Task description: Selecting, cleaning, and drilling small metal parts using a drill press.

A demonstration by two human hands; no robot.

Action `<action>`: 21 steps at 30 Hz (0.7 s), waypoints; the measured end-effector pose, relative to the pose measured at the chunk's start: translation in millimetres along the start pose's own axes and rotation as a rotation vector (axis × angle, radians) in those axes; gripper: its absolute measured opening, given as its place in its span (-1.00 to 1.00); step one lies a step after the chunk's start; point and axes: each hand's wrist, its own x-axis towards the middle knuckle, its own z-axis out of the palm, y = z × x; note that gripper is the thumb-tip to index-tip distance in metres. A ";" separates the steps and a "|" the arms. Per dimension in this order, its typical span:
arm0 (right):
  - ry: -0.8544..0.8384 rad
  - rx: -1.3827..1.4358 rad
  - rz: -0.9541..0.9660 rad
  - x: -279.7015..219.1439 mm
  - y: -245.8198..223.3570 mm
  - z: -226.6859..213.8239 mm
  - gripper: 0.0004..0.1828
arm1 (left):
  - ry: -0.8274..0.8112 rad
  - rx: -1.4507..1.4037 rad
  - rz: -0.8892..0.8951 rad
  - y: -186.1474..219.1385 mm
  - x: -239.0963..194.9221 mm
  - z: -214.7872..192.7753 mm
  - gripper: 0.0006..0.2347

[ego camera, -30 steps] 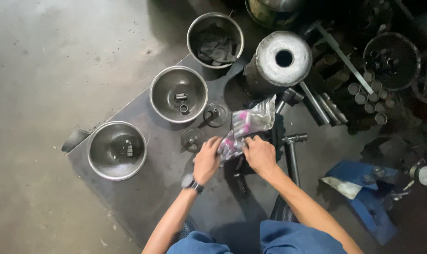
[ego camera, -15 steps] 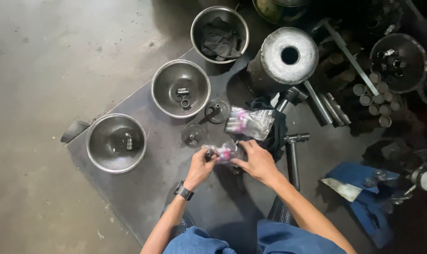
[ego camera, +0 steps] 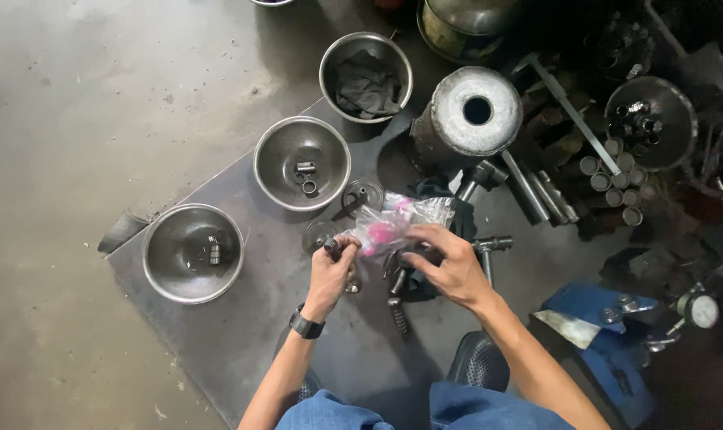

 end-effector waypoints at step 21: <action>-0.191 0.257 0.194 25.6 -42.5 -15.3 -0.80 | 0.182 -0.463 -0.110 -4.9 -11.6 16.7 -0.60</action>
